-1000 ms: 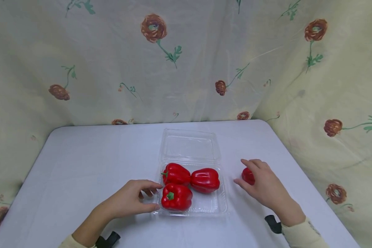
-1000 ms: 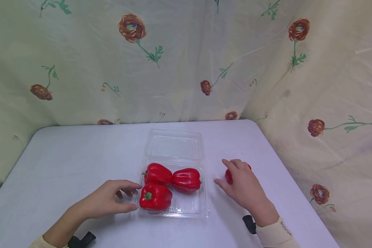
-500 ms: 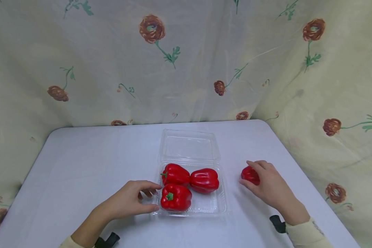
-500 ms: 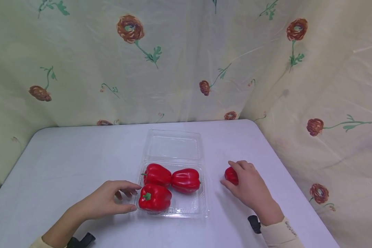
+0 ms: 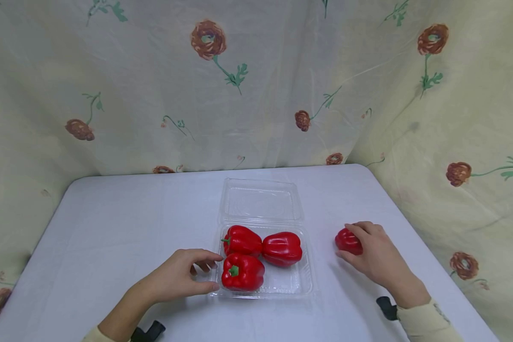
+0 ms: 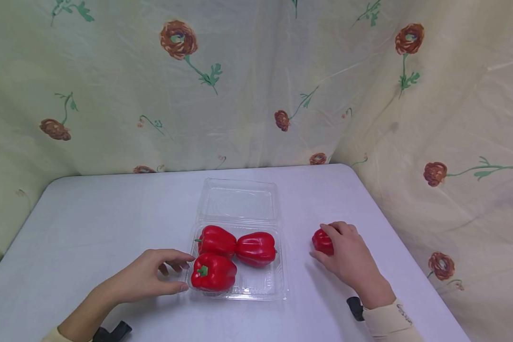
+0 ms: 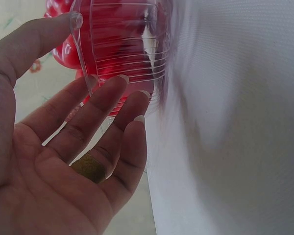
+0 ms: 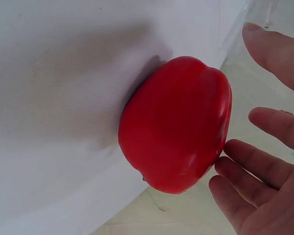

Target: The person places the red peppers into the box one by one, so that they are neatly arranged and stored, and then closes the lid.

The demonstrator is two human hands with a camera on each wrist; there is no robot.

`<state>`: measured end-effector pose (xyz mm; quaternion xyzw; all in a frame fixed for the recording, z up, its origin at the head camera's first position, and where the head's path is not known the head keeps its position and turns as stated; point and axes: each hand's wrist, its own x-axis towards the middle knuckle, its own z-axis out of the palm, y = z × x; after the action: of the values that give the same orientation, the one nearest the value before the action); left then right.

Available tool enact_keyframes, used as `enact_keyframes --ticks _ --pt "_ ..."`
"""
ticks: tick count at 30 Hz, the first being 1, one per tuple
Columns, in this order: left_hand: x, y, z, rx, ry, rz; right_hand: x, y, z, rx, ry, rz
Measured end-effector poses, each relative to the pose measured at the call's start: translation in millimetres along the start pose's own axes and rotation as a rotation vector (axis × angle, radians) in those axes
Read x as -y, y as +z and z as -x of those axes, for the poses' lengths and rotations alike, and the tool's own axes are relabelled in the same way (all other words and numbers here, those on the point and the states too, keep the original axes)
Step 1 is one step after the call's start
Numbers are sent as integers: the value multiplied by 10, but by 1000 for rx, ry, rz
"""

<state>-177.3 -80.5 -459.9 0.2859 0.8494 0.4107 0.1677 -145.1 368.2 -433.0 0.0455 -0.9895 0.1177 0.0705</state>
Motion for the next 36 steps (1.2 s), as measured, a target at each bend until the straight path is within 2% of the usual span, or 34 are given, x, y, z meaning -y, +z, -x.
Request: enact_keyframes --ticks 10,15,21,26,36 --pt "-10 -7 -4 6 -11 -5 -74 17 -10 29 15 -46" --pt "-14 -12 -6 9 -12 -11 -147 42 -21 31 -12 -34" --pt "-12 -18 -6 16 -12 -3 -212 68 -46 57 11 -12" --pt "-25 -25 -5 19 -20 4 -245 73 -55 53 3 11" --pt "-36 -27 -5 17 -16 3 -256 95 -79 44 -2 -29"
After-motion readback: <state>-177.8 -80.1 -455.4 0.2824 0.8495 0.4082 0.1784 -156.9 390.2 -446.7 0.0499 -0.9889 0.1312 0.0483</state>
